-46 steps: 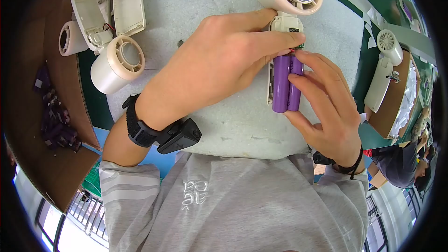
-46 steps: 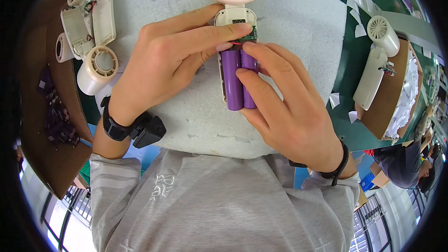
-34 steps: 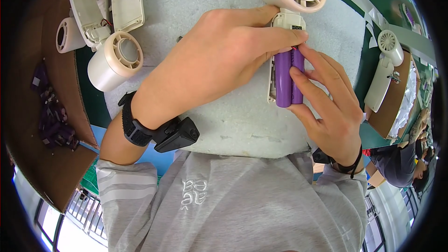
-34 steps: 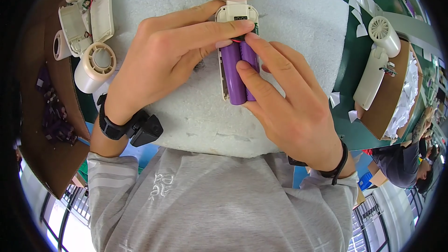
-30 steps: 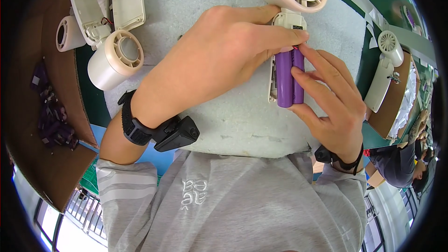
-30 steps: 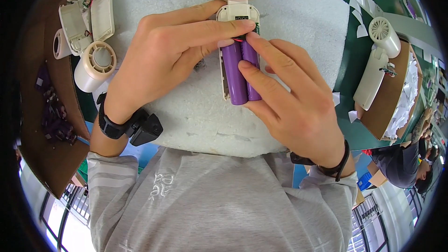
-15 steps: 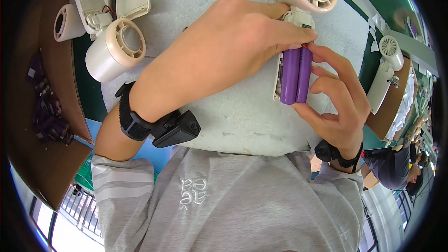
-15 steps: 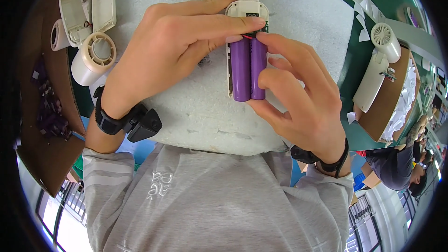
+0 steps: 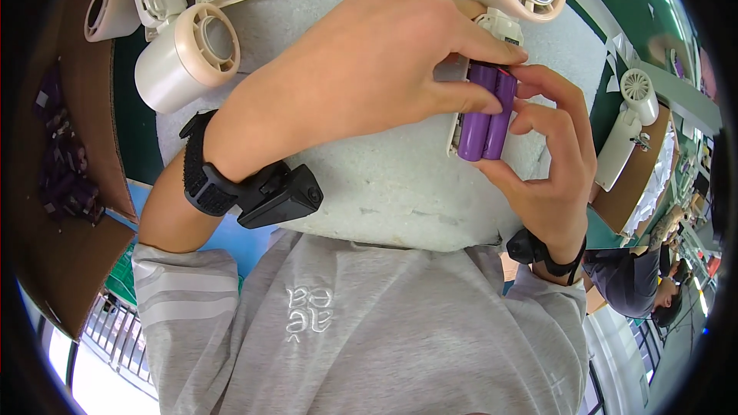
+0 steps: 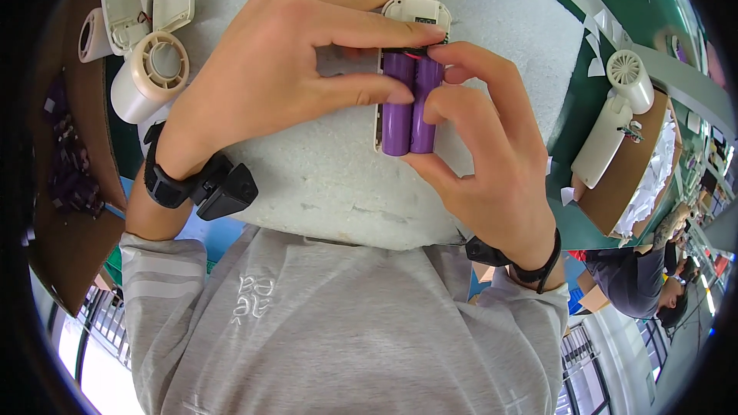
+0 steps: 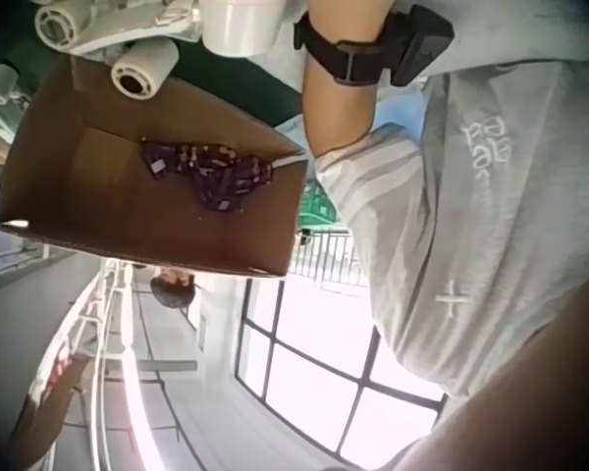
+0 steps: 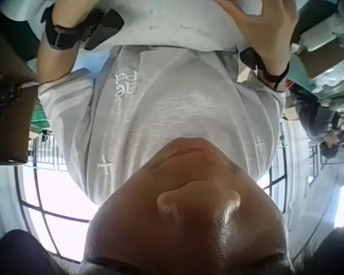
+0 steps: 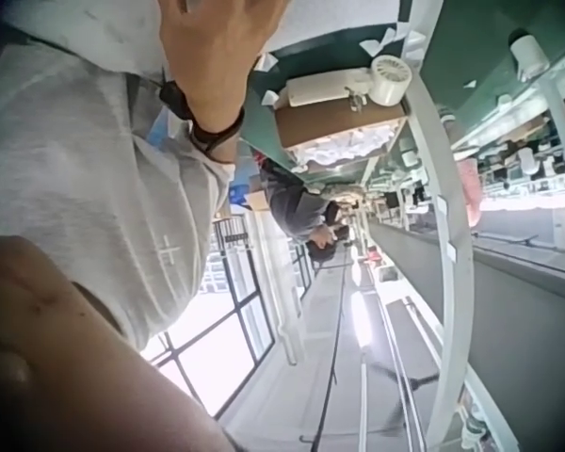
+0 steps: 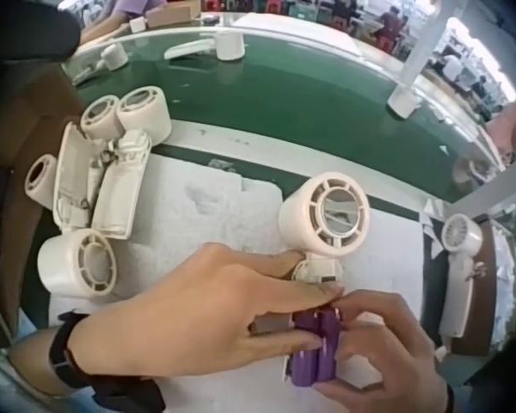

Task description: The person assembles a handheld fan by connecting a battery pack to a circuit board, testing the light, and fitting the batteries into the handle. They repeat this process by picking up another battery pack and connecting it to a second fan housing.

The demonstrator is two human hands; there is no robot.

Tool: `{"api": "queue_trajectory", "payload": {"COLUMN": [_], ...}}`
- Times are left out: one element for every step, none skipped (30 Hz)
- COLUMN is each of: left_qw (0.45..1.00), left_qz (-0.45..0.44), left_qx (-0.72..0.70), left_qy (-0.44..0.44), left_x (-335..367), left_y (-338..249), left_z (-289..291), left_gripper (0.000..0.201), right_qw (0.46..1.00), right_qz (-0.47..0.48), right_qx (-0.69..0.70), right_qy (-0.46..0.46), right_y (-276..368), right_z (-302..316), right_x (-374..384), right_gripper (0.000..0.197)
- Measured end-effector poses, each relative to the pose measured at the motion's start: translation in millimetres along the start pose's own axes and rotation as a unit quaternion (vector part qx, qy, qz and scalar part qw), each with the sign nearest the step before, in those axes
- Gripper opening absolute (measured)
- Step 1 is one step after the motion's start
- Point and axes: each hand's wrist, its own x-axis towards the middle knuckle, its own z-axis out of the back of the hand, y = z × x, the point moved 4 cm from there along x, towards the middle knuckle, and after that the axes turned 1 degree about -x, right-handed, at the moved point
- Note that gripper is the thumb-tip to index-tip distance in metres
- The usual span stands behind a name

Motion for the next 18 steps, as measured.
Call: {"api": "queue_trajectory", "payload": {"left_qw": [1.000,1.000,1.000,1.000,0.994,0.975,0.942,0.942,0.954,0.963,0.966,0.966,0.983,0.993,0.998,0.998,0.997,0.993], "left_qz": [0.002,0.004,0.005,0.004,-0.092,-0.188,-0.281,-0.283,-0.274,-0.263,-0.251,-0.253,-0.179,-0.104,-0.030,-0.035,0.029,0.092], "left_qx": [-0.009,-0.018,-0.026,-0.028,0.039,0.105,0.169,0.167,0.100,0.031,-0.038,-0.039,-0.044,-0.047,-0.045,-0.039,-0.049,-0.059], "left_qy": [-0.005,-0.010,-0.014,-0.011,-0.033,-0.054,-0.075,-0.071,-0.064,-0.056,-0.047,-0.042,-0.012,0.017,0.043,0.043,0.044,0.042], "left_x": [0.3,0.6,1.2,3.1,4.8,5.3,3.7,4.0,3.8,6.1,8.3,8.2,9.3,10.5,11.7,10.6,9.4,7.5], "left_y": [-0.3,-0.6,-1.0,-0.8,-7.1,-12.3,-17.7,-14.1,-7.9,-6.4,-7.0,-9.4,-7.1,-7.9,-8.4,-11.9,-6.9,-1.1], "left_z": [-0.1,-0.4,-1.0,0.4,7.0,12.6,14.5,12.7,10.2,7.6,6.6,6.4,5.6,6.1,7.3,7.0,2.3,-2.6], "left_gripper": [0.040,0.042,0.045,0.045,0.042,0.039,0.036,0.036,0.039,0.043,0.046,0.046,0.046,0.045,0.045,0.045,0.046,0.048], "right_qw": [1.000,0.999,0.998,0.998,0.998,0.998,0.998,0.998,0.998,0.998,0.997,0.997,0.996,0.995,0.994,0.994,0.993,0.992], "right_qz": [-0.018,-0.036,-0.054,-0.058,-0.060,-0.063,-0.065,-0.068,-0.068,-0.069,-0.069,-0.073,-0.086,-0.099,-0.106,-0.103,-0.100,-0.096], "right_qx": [0.000,0.001,0.001,0.001,0.001,0.001,0.001,0.002,0.006,0.010,0.013,0.014,0.021,0.028,0.034,0.033,0.055,0.077], "right_qy": [0.004,0.007,0.010,0.008,0.007,0.005,0.002,0.000,-0.004,-0.007,-0.012,-0.016,-0.013,-0.011,-0.010,-0.016,-0.017,-0.018], "right_y": [0.5,0.9,1.1,1.9,2.3,2.0,2.2,2.2,2.1,0.8,-0.5,-2.1,-4.4,-6.0,-6.8,-6.4,-8.1,-9.8], "right_z": [0.3,0.4,0.3,-0.1,-1.5,-3.2,-3.4,-3.6,-3.8,-4.6,-4.8,-4.2,-3.3,-1.9,-1.0,0.1,0.1,0.3], "right_x": [0.1,0.0,-0.5,-0.5,0.5,1.8,2.6,3.2,4.2,3.9,3.8,4.7,6.3,7.8,9.6,9.6,8.9,8.2], "right_gripper": [0.044,0.045,0.046,0.046,0.046,0.047,0.047,0.047,0.049,0.050,0.052,0.052,0.053,0.055,0.057,0.057,0.060,0.063]}}
